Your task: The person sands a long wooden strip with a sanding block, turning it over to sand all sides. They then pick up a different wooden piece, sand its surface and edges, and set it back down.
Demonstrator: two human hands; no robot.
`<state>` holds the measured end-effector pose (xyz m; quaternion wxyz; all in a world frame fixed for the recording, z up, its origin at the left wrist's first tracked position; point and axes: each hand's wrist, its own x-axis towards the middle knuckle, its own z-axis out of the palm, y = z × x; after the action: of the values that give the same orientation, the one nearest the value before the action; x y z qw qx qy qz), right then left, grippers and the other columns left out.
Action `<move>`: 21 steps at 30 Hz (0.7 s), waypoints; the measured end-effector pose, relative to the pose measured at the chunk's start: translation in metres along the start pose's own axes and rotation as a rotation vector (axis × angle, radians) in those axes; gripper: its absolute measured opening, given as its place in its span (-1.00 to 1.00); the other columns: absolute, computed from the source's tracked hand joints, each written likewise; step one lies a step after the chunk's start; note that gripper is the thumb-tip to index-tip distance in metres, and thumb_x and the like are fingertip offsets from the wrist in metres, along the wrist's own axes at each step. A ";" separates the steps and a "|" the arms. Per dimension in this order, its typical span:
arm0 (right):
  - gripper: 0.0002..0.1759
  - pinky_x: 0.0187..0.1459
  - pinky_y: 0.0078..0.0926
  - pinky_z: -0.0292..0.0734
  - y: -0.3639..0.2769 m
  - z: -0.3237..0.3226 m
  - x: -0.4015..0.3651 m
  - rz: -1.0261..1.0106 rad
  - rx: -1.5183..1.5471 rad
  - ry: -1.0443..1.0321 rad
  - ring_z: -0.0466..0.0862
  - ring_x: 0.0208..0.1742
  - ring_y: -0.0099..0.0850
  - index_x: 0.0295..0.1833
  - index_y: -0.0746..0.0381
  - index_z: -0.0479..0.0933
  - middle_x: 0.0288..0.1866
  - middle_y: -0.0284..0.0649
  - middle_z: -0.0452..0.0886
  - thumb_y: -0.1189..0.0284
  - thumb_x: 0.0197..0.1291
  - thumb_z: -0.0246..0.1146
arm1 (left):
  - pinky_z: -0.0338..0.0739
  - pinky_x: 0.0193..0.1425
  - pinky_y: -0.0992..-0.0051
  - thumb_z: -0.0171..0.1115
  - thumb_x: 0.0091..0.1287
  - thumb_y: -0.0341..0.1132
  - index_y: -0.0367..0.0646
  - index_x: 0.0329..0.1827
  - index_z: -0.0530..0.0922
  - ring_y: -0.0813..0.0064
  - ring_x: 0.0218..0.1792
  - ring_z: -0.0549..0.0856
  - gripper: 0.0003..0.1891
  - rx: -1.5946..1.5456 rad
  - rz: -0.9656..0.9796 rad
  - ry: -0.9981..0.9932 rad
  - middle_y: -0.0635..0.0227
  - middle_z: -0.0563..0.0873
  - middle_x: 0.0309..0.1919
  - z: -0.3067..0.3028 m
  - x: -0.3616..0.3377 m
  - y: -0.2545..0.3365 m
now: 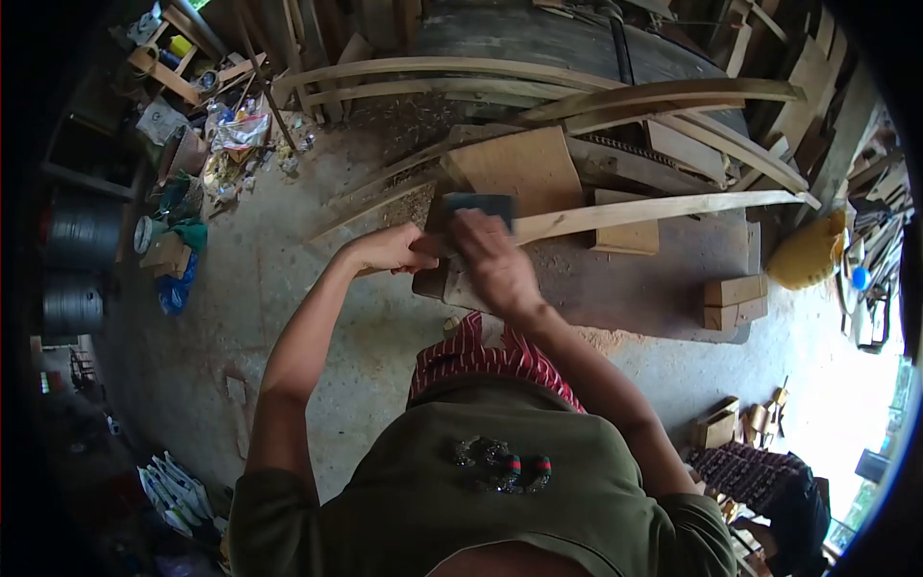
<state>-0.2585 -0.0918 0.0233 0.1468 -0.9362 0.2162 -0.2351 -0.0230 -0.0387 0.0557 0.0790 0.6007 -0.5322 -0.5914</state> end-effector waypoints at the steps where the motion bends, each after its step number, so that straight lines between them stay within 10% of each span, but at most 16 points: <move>1: -0.39 0.55 -0.11 0.13 -0.015 0.004 0.004 -0.080 0.056 -0.028 0.31 0.53 -0.13 0.44 0.26 0.34 0.50 -0.04 0.35 0.54 0.23 0.10 | 0.33 -0.50 0.59 0.35 0.37 -0.23 -0.18 -0.38 0.58 0.73 -0.57 0.48 -0.76 -0.002 -0.002 -0.014 0.52 0.54 -0.61 0.001 0.001 -0.003; 9: -0.54 0.47 -0.04 0.23 0.125 -0.083 -0.059 0.364 -0.331 0.231 0.38 0.45 0.01 0.27 0.31 0.50 0.43 0.06 0.40 0.56 0.23 0.11 | 0.48 -0.37 0.37 0.39 0.31 -0.10 -0.26 -0.34 0.65 0.42 -0.50 0.66 -0.66 0.242 0.019 0.296 0.28 0.67 -0.57 0.009 -0.013 -0.019; 13: -0.47 0.47 -0.02 0.22 0.129 -0.072 -0.061 0.406 -0.357 0.213 0.38 0.45 0.02 0.33 0.32 0.44 0.41 0.04 0.43 0.59 0.21 0.08 | 0.50 -0.35 0.28 0.40 0.31 -0.09 -0.25 -0.24 0.70 0.07 -0.40 0.73 -0.67 0.427 0.128 0.507 -0.01 0.71 -0.45 0.022 -0.025 -0.003; 17: -0.55 0.48 -0.03 0.25 0.040 -0.036 -0.026 0.107 -0.106 0.133 0.45 0.42 -0.07 0.28 0.25 0.48 0.42 -0.02 0.43 0.54 0.25 0.16 | 0.50 -0.37 0.24 0.38 0.32 -0.11 -0.27 -0.28 0.68 0.00 -0.43 0.69 -0.67 0.517 0.155 0.651 0.00 0.68 -0.47 0.023 -0.038 -0.040; 21: -0.59 0.45 -0.04 0.27 0.083 -0.072 -0.040 0.282 -0.239 0.186 0.45 0.41 -0.08 0.18 0.24 0.52 0.35 -0.05 0.48 0.58 0.19 0.18 | 0.49 -0.37 0.23 0.36 0.34 -0.12 -0.24 -0.28 0.67 0.03 -0.45 0.68 -0.69 0.574 0.032 0.751 0.08 0.68 -0.48 0.019 -0.081 -0.078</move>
<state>-0.3540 -0.1570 0.0377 0.0455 -0.8815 0.3843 -0.2705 0.0261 0.0633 0.0444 0.1061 0.7622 -0.6180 -0.1607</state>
